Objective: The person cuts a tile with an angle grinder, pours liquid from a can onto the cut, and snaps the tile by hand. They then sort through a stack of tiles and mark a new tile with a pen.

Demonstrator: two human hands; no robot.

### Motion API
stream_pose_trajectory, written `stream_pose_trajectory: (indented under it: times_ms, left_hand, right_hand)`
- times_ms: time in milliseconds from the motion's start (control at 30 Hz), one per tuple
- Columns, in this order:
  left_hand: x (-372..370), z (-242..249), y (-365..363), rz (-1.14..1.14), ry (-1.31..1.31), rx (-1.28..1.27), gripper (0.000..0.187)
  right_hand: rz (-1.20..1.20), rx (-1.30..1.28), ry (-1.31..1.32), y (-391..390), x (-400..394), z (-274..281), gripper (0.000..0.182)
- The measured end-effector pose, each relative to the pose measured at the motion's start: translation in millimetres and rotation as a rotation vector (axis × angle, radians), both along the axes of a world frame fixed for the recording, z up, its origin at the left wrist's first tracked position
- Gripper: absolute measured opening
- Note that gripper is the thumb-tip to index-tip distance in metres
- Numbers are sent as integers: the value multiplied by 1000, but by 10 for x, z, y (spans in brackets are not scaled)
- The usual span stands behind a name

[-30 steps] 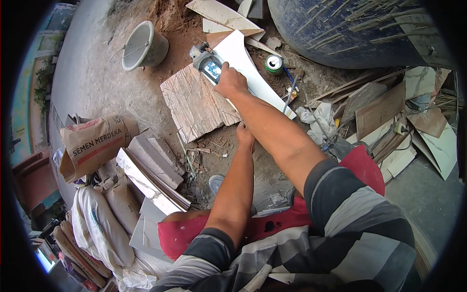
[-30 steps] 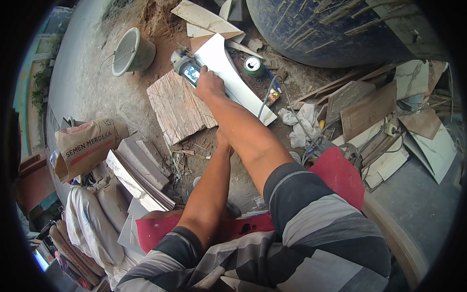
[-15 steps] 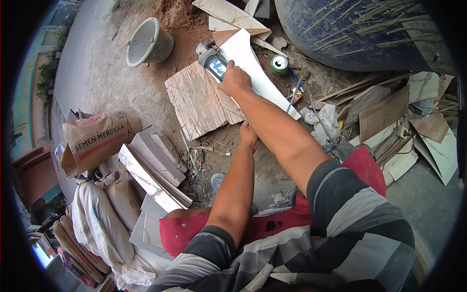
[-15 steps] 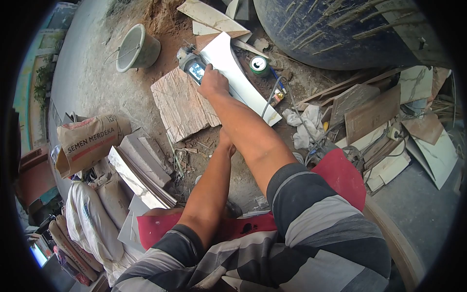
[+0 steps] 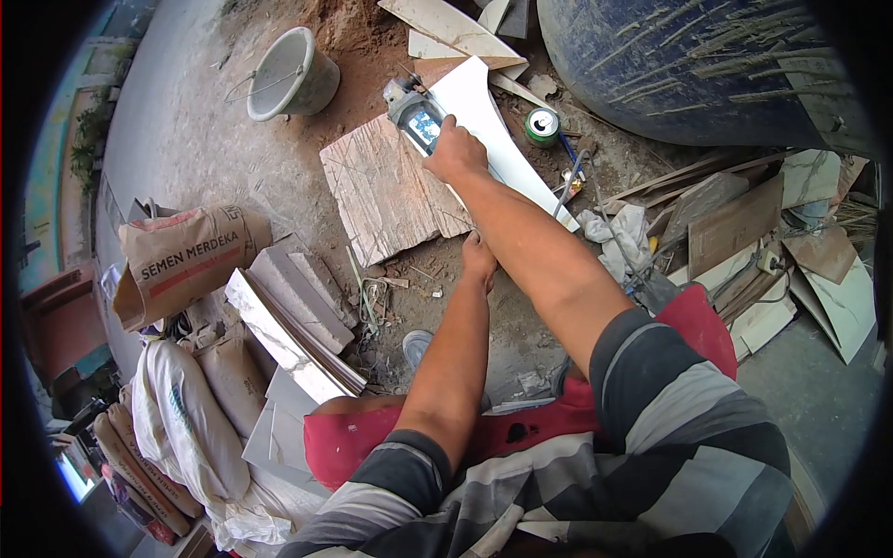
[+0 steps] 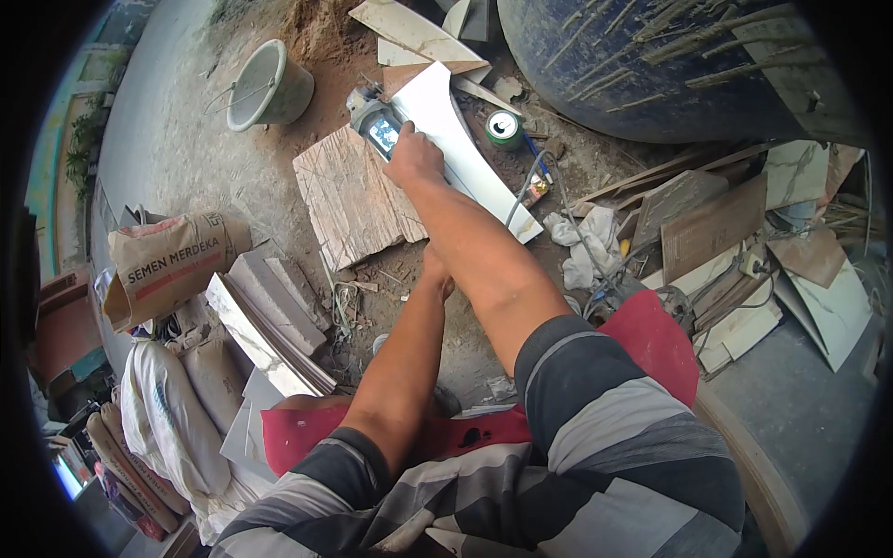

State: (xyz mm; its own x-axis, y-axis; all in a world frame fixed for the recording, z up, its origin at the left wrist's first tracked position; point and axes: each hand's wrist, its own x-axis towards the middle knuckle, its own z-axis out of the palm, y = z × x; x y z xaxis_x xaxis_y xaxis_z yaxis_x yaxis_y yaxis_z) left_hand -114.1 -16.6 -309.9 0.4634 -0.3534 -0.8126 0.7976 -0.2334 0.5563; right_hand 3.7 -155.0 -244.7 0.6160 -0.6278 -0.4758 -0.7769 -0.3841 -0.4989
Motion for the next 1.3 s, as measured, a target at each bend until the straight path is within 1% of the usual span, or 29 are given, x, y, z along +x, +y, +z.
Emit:
stream_pose_trajectory:
  times_ms: [167,300,367,467,667,767,867,967,1300]
  left_hand:
    - [-22,-356,75,-41,-98,-26,29]
    - [-32,-353,71,-30,-111,-20,26]
    - [-30,-352,69,-61,-104,29,24]
    - [-36,-314,55,-64,-117,36,24]
    - [-53,-473,81,-87,-173,38,26]
    - [-46,-329,56,-95,-159,47,27]
    - [-60,-439,81,-104,-188,45,27]
    - [-53,-379,64,-96,-184,55,27]
    - [-30,-419,73,-85,-146,51,25]
  right_hand:
    - [4,0,11,3,-4,47,75]
    - [8,2,23,3,2,52,75]
    - [15,0,23,1,9,42,76]
    - [13,-6,22,6,10,42,76]
    - [2,-3,28,6,13,66,77]
    - [4,-3,31,12,10,70,77]
    - [2,-2,34,9,18,70,77]
    - [-1,-3,35,12,22,51,76]
    - [2,-6,39,9,24,63,76]
